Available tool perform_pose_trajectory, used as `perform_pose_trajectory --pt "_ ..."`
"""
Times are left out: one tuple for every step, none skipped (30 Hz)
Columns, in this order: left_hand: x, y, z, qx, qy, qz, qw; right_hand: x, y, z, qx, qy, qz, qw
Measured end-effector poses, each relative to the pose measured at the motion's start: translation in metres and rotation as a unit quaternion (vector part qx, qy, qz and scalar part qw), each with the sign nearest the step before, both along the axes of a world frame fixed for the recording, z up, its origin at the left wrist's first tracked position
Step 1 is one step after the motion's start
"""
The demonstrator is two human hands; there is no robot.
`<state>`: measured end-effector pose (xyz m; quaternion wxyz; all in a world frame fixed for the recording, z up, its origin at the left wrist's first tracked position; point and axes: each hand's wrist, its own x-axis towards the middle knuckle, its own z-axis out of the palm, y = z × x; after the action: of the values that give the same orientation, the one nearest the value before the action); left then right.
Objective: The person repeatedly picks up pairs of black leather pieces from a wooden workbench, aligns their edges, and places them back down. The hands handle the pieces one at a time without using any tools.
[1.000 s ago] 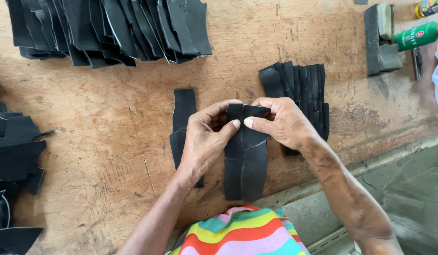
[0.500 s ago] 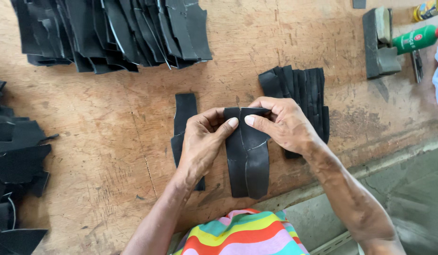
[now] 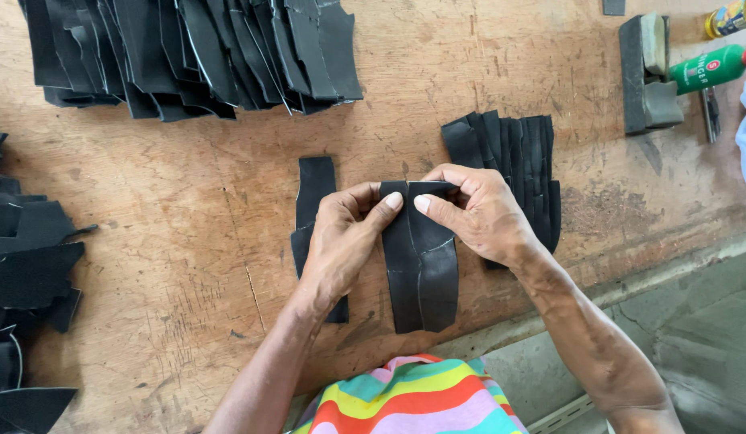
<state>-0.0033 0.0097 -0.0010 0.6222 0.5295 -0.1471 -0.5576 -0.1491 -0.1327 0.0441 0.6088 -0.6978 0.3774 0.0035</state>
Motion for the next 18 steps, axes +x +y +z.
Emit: perform_pose_trajectory --pt "0.0003 -0.0005 0.0007 0.003 -0.007 0.0 1.0 0.0007 0.0003 0.0003 -0.001 -0.005 0.0 1.0" --pt "0.0002 -0.0007 0.0015 0.006 -0.013 0.001 1.0 0.0012 0.0008 0.0006 -0.001 -0.01 0.0 1.0" --pt "-0.0002 -0.0009 0.0025 0.01 -0.018 0.001 1.0 0.0014 0.0012 0.0011 -0.001 -0.015 0.0 1.0" --pt "-0.0003 -0.0009 0.0035 0.012 -0.033 -0.001 0.999 0.0018 0.0012 0.0016 -0.006 -0.006 0.002 1.0" --pt "-0.0003 -0.0008 0.0045 0.014 -0.049 -0.002 0.999 0.0025 0.0006 0.0021 -0.013 0.003 0.004 1.0" --pt "-0.0006 -0.0002 0.0055 0.017 -0.063 -0.005 0.998 0.0027 0.0008 0.0025 -0.018 0.012 0.006 1.0" --pt "-0.0011 0.0002 0.0065 0.016 -0.063 -0.005 0.998 0.0029 0.0011 0.003 -0.015 0.011 0.006 1.0" --pt "-0.001 0.0002 0.0072 0.014 -0.064 -0.004 0.998 0.0035 0.0011 0.0034 -0.014 0.008 0.006 1.0" --pt "-0.0008 -0.0002 0.0077 0.011 -0.065 -0.003 0.998 0.0041 0.0008 0.0038 -0.012 0.006 0.007 1.0" --pt "-0.0006 -0.0003 0.0079 0.019 -0.074 -0.007 0.997 0.0046 0.0008 0.0043 -0.019 0.014 0.009 1.0" --pt "-0.0007 -0.0003 0.0081 0.027 -0.082 -0.01 0.996 0.0047 0.0009 0.005 -0.026 0.022 0.011 0.999" --pt "-0.0008 -0.0001 0.008 0.035 -0.09 -0.013 0.995 0.005 0.001 0.0056 -0.032 0.029 0.014 0.999" --pt "-0.0007 -0.0001 0.0078 0.03 -0.089 -0.011 0.996 0.0053 0.001 0.0061 -0.037 0.031 0.017 0.999" --pt "-0.0007 -0.0003 0.0074 0.024 -0.088 -0.009 0.996 0.0055 0.001 0.0067 -0.043 0.032 0.02 0.998" --pt "-0.0011 -0.0003 0.0071 0.019 -0.087 -0.008 0.996 0.0054 0.001 0.0073 -0.048 0.034 0.023 0.998" --pt "-0.0014 -0.0004 0.0067 0.014 -0.085 -0.007 0.996 0.0055 0.0011 0.0078 -0.041 0.03 0.018 0.999" --pt "-0.0015 -0.0007 0.0064 0.009 -0.083 -0.005 0.997 0.0059 0.0011 0.0081 -0.034 0.026 0.014 0.999" --pt "-0.0014 -0.0006 0.0061 0.003 -0.081 -0.003 0.997 0.0064 0.0013 0.0082 -0.027 0.021 0.01 0.999"
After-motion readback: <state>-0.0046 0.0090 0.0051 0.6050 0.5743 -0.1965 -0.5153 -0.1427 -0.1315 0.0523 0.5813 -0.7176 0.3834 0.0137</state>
